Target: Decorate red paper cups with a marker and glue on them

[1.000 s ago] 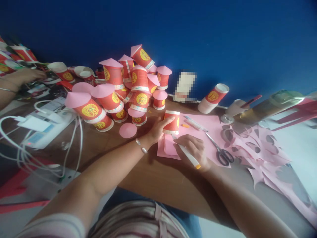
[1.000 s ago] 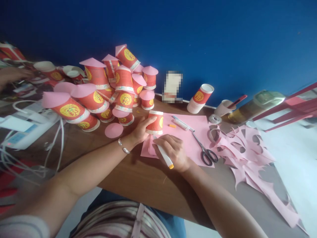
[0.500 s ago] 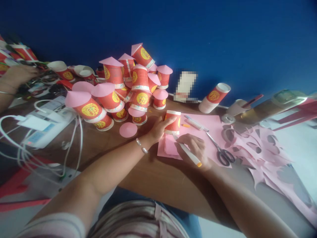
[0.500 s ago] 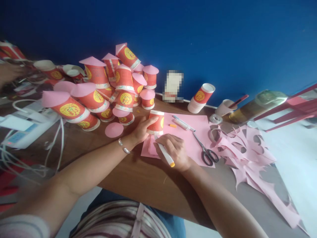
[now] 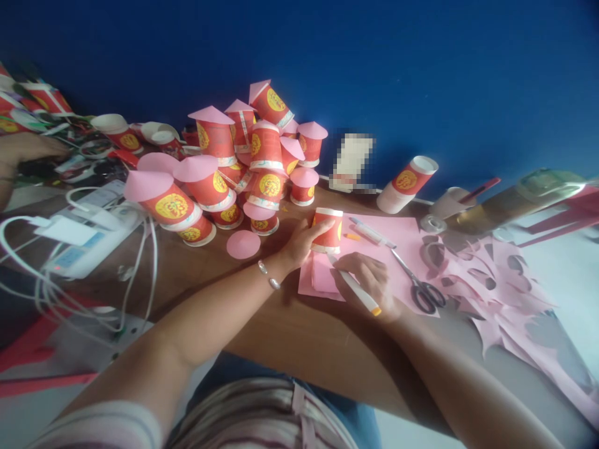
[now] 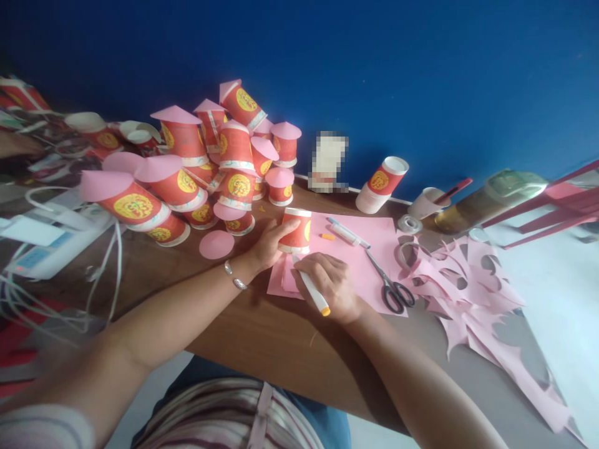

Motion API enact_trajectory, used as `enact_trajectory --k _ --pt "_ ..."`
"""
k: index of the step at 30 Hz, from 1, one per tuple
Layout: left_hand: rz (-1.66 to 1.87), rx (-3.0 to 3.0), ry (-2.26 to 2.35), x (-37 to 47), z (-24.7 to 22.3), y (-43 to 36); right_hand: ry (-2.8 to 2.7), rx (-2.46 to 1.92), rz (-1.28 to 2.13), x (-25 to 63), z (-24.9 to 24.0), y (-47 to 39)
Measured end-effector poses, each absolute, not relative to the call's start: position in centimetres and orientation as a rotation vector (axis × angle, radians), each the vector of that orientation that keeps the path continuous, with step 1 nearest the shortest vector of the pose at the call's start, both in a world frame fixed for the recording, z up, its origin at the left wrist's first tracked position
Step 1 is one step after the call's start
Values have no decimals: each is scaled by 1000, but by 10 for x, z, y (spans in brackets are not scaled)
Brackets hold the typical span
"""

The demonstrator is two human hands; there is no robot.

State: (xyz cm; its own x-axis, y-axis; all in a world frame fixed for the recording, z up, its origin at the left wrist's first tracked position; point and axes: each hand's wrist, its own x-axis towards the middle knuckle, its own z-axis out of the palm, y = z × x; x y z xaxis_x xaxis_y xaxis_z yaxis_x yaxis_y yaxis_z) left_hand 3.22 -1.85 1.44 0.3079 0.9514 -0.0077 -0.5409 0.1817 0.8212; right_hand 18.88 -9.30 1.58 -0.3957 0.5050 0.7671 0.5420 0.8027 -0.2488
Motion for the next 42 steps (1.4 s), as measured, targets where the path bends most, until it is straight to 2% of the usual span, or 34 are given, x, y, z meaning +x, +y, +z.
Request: enact_trajectory --k 11,19,36,42 --pt "1152 635 532 31 4 -9 -2025 -846 -112 197 12 -91" --pt "1029 536 378 27 7 -6 -2008 -935 -286 198 6 -83" --pt "959 627 314 28 7 -7 -2097 -906 -395 203 7 -80" --pt "976 714 423 29 6 -11 -2155 -894 -508 205 8 -80"
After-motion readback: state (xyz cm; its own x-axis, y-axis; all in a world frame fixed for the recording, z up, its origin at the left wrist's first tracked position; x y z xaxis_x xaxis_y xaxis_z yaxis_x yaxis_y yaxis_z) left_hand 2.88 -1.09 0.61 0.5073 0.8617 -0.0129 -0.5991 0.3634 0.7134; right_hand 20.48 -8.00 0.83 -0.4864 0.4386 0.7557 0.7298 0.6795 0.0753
